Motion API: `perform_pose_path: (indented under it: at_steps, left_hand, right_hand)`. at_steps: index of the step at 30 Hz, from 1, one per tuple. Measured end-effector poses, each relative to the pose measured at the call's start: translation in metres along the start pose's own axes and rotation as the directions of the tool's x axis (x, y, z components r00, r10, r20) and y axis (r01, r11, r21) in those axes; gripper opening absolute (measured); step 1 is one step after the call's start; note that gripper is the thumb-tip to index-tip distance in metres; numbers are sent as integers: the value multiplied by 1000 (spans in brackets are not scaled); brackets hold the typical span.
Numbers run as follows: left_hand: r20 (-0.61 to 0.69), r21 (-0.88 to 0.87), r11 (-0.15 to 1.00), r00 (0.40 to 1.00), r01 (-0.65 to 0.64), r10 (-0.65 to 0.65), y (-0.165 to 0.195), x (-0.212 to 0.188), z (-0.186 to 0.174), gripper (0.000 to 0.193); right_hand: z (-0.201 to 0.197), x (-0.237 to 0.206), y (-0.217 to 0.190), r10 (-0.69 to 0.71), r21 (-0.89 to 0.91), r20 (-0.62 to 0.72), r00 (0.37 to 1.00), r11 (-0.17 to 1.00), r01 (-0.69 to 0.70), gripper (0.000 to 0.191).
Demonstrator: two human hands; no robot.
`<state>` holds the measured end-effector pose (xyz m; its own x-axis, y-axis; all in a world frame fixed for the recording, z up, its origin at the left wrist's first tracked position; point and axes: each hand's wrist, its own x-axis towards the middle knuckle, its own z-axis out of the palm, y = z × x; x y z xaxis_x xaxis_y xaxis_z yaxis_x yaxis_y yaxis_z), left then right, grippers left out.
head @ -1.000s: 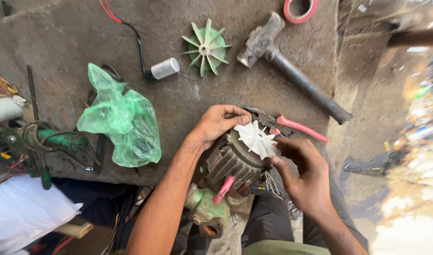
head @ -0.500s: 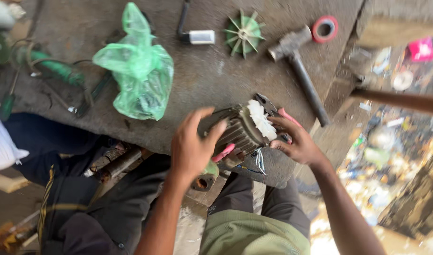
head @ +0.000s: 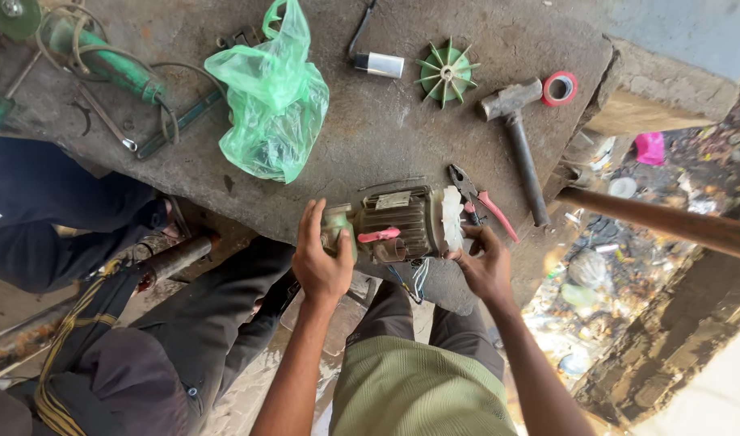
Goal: The person works on a small electric motor on a concrete workbench. They use pliers to adjust wires and components, then fit a white plastic impeller onto the motor shaft and secure it. The person also uses electrical tape to wrap the motor's wires.
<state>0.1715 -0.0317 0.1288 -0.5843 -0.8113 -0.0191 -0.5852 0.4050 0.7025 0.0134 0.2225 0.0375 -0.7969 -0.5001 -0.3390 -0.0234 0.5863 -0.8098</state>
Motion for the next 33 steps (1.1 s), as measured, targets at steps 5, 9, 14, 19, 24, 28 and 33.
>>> perform_pose_path:
  at_steps: [5, 9, 14, 19, 24, 28, 33]
  left_hand:
    - [79, 20, 993, 990, -117, 115, -2, 17, -9, 61]
    - [219, 83, 970, 954, -227, 205, -1, 29, -8, 61]
    - [233, 93, 939, 924, -331, 302, 4, 32, -9, 62]
    - [188, 119, 932, 930, -342, 317, 12, 23, -9, 64]
    - [179, 141, 929, 932, -341, 315, 22, 14, -7, 63]
    - [188, 167, 921, 928, -353, 322, 29, 11, -4, 65]
    - [187, 196, 913, 928, -357, 323, 33, 3, 1, 65]
  right_hand:
    - [30, -34, 9, 168, 258, -52, 984, 955, -149, 66]
    - [54, -60, 15, 242, 522, -90, 966, 837, -161, 47]
    - [61, -72, 8, 386, 570, -82, 919, 774, -275, 40]
    - [53, -68, -5, 510, 492, -118, 852, 775, -396, 42]
    - [46, -63, -11, 580, 555, -86, 810, 703, -445, 45]
    - [43, -59, -9, 585, 569, -53, 809, 684, -457, 53]
    - [30, -57, -2, 627, 501, 53, 777, 657, -564, 58]
